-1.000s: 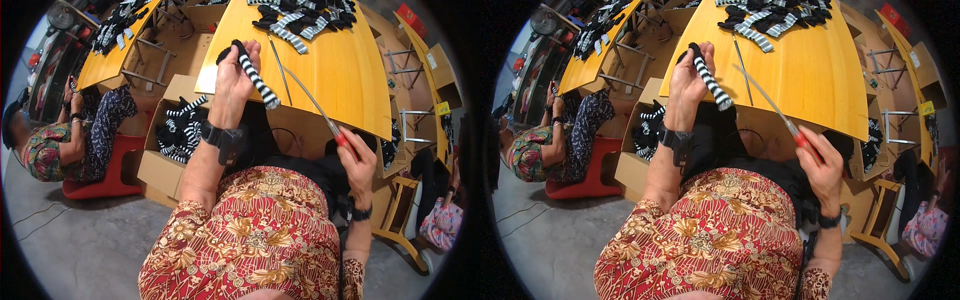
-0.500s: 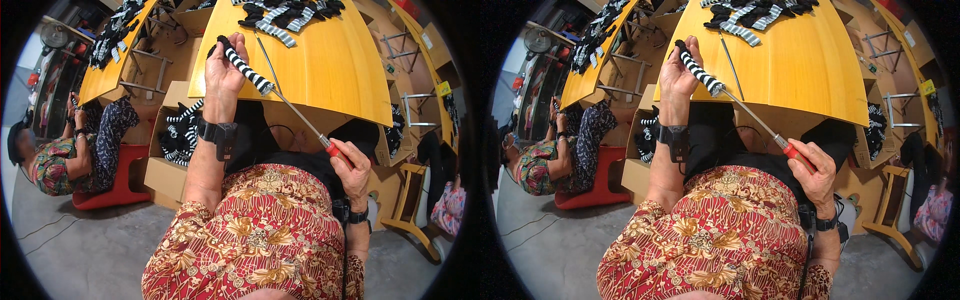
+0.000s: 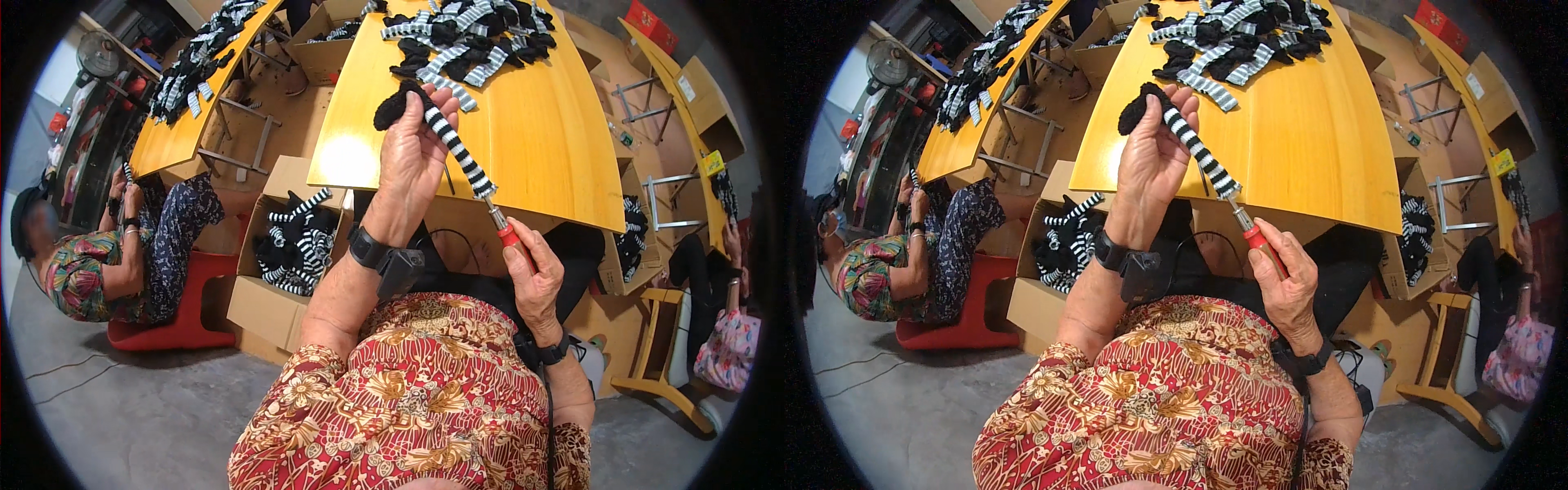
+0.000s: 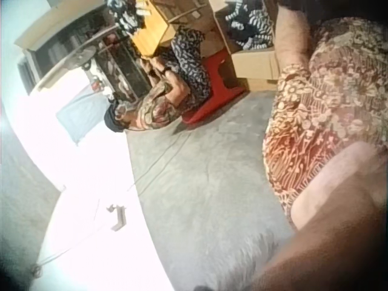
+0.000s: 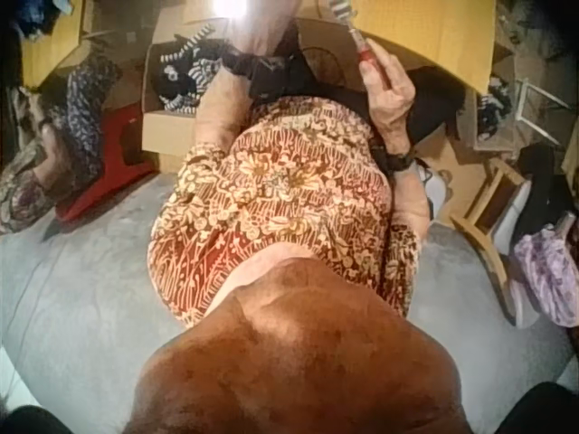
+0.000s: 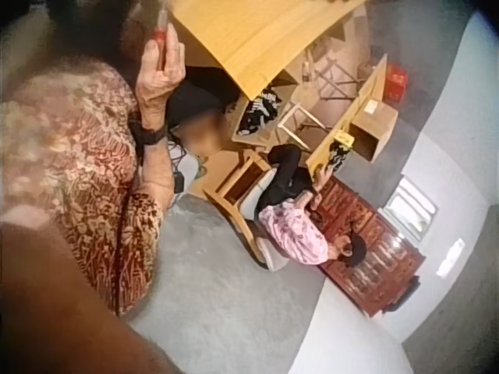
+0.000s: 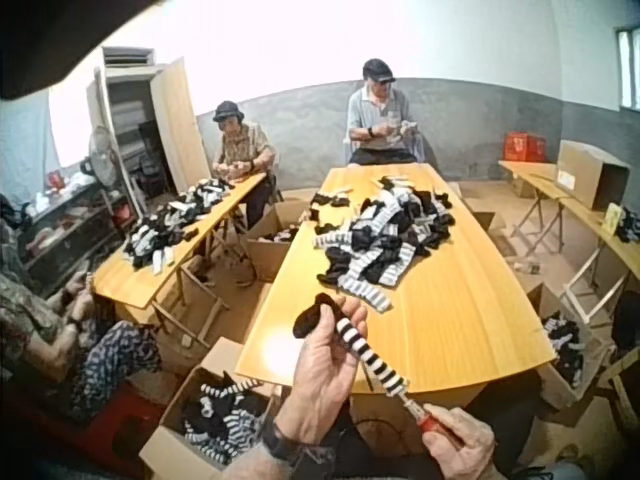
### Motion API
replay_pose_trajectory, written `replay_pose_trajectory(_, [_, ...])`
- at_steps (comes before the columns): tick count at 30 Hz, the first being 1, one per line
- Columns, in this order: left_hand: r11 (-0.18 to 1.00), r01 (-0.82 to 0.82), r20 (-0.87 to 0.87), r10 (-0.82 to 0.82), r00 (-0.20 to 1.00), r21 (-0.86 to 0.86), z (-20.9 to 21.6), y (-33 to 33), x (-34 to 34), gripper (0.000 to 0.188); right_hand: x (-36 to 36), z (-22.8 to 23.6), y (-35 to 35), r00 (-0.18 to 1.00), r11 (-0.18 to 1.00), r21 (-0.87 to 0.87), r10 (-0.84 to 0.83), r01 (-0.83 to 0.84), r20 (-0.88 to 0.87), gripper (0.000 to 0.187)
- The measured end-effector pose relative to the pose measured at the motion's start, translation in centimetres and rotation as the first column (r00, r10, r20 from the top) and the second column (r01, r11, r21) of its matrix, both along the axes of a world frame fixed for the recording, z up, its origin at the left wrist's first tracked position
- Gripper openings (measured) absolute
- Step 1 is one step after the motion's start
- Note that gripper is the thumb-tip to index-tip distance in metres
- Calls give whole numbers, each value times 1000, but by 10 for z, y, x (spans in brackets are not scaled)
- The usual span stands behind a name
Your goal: The person uses a red-handled metal tool to pull the toe of a black and white striped sock over the tool's shaft, turning the sock inside out. They then remove the sock and repeat the process with another sock from a pile on the table.
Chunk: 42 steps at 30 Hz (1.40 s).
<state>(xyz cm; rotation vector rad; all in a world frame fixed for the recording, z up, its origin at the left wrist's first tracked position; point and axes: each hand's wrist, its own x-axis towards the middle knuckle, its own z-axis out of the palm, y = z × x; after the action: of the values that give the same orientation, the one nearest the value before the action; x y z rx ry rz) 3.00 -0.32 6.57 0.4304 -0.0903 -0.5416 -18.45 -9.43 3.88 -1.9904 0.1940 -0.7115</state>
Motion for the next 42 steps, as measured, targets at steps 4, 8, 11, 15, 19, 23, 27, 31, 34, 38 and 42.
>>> replay_pose_trajectory(4, [997, 69, 130, -74, 989, 43, 6, -6, -5, 37, 7, 3, 0, 999, 1000, 14, -2, 1, 44, 35])
replay_pose_trajectory(8, [994, 71, 144, -83, 986, 85, 9, -12, -18, 35, 8, -1, 7, 998, 991, 127, -45, 39, 51, 35])
replay_pose_trajectory(11, [995, 43, 144, -56, 988, 94, 14, -14, -24, 32, 6, 2, 10, 999, 978, 204, -46, 44, 3, 34])
replay_pose_trajectory(15, [995, 48, 194, -64, 979, 90, 13, -18, -28, 30, 8, 2, 15, 997, 964, 259, -71, 58, 42, 35])
replay_pose_trajectory(19, [991, 38, 232, -67, 970, 129, 22, -19, -32, 29, 11, 10, 12, 997, 951, 303, -69, 60, 21, 35])
replay_pose_trajectory(23, [987, 124, 264, -147, 953, 104, 30, -11, -28, 33, 12, 11, 9, 997, 943, 331, -45, 24, 58, 35])
replay_pose_trajectory(27, [994, 99, 211, -88, 974, -39, 37, -1, -16, 38, 7, 9, 6, 997, 956, 294, 1, -21, 71, 35])
replay_pose_trajectory(31, [999, 20, 202, -13, 979, -30, 37, 1, -10, 35, 10, 9, 8, 996, 960, 278, 8, -33, 90, 34])
replay_pose_trajectory(34, [1000, -19, 249, 19, 968, -4, 29, -3, -12, 32, 14, 8, 10, 997, 957, 290, 1, -24, 80, 34])
replay_pose_trajectory(38, [999, 35, 240, -34, 970, -2, 22, 3, -2, 33, 9, 15, 2, 1000, 952, 306, 26, -24, -3, 34])
replay_pose_trajectory(42, [1000, -11, 127, 13, 992, -21, 18, 25, 25, 31, -11, 28, -31, 989, 984, 170, 68, -46, -128, 30])
